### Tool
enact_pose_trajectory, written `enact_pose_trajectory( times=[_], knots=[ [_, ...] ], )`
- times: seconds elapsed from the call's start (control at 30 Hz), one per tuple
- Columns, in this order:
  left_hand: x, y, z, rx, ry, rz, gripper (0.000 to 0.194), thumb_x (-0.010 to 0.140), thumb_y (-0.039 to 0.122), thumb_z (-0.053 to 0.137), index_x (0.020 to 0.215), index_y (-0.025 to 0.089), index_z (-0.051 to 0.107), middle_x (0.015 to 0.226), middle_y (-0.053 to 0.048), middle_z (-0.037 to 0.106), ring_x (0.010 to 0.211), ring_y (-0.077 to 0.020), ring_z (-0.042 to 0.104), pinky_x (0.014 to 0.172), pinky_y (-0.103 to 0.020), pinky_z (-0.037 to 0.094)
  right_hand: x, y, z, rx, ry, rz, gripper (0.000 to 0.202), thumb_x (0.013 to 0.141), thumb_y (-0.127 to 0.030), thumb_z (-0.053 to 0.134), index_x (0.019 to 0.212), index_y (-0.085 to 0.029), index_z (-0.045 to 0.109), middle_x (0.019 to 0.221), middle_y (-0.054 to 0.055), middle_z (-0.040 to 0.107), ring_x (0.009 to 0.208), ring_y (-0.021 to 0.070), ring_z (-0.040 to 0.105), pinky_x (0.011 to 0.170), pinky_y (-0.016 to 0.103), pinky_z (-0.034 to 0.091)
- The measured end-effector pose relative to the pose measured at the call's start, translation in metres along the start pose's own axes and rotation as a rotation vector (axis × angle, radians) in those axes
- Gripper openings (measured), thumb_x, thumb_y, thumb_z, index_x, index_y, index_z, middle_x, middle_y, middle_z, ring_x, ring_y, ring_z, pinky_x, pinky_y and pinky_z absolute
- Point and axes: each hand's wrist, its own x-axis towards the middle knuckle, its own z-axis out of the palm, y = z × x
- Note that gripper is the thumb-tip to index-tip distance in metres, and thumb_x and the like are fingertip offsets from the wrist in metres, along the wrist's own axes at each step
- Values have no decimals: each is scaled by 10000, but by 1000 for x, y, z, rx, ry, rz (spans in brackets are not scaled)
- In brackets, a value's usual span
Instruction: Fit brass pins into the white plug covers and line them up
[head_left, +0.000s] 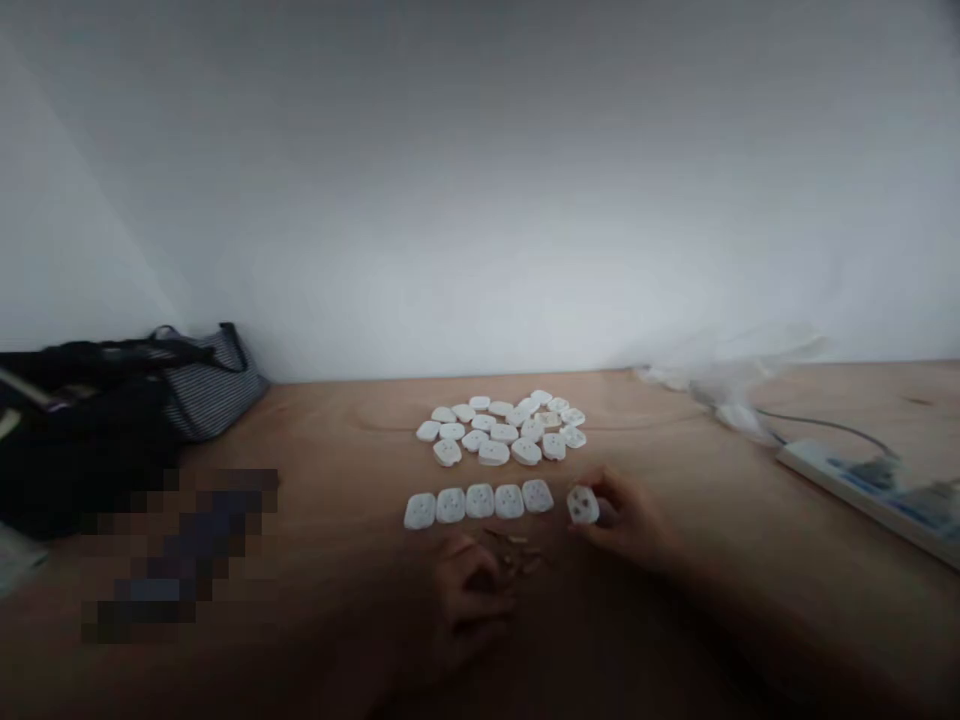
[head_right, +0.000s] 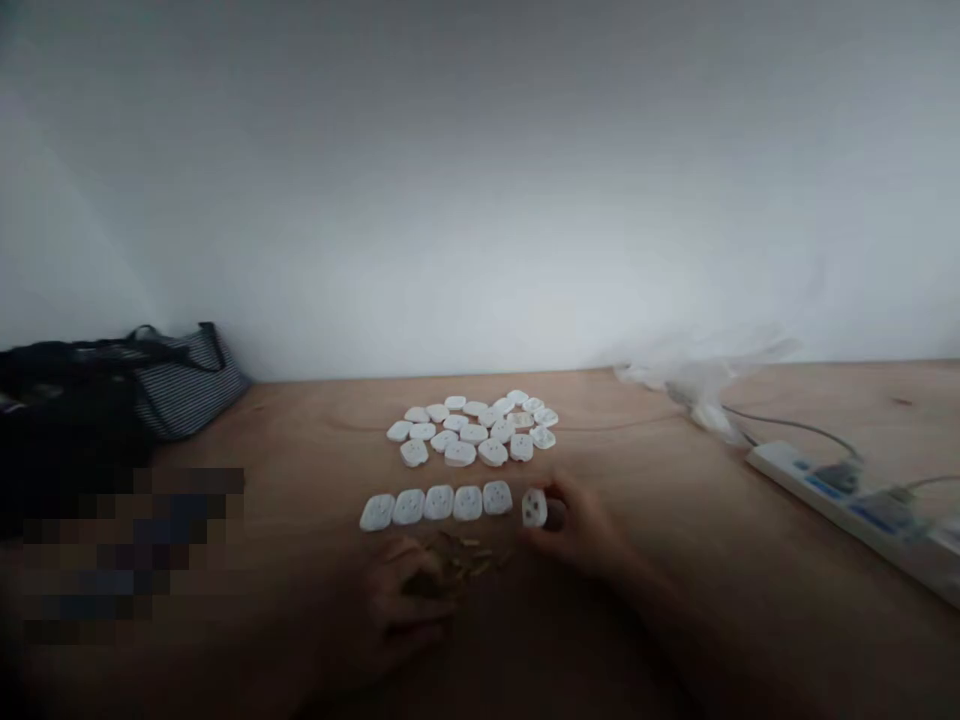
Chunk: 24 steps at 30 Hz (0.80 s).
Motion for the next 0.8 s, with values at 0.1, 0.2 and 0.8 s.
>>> enact_pose_trajectory(
  times=[0.1, 0.2, 0.8],
  knots=[
    [7, 2, 0, -15, -5, 3, 222, 844, 256, 567, 1048, 240, 652, 1001, -72, 614, 943, -224, 510, 824, -394, 419, -8, -12, 5, 65, -52, -53, 279, 692, -251, 678, 921, -196, 529, 859, 18, 606, 773, 167, 599, 679, 279, 511],
    [14, 4, 1, -39, -18, 46, 234, 853, 242, 552, 1071, 222, 634, 1041, -67, 643, 1000, -234, 505, 886, -424, 388, -10, -21, 8, 77, -83, -106, 307, 694, -217, 673, 973, -204, 546, 894, 29, 593, 796, 169, 598, 682, 279, 522],
    [9, -5, 6, -85, 116, 31, 139, 843, 178, 560, 914, 200, 677, 929, -66, 639, 938, -204, 530, 832, -377, 444, -14, -30, 12, -29, -188, -78, 421, 651, -275, 724, 1023, -211, 540, 1023, 55, 646, 923, 228, 615, 780, 362, 506]
  ],
)
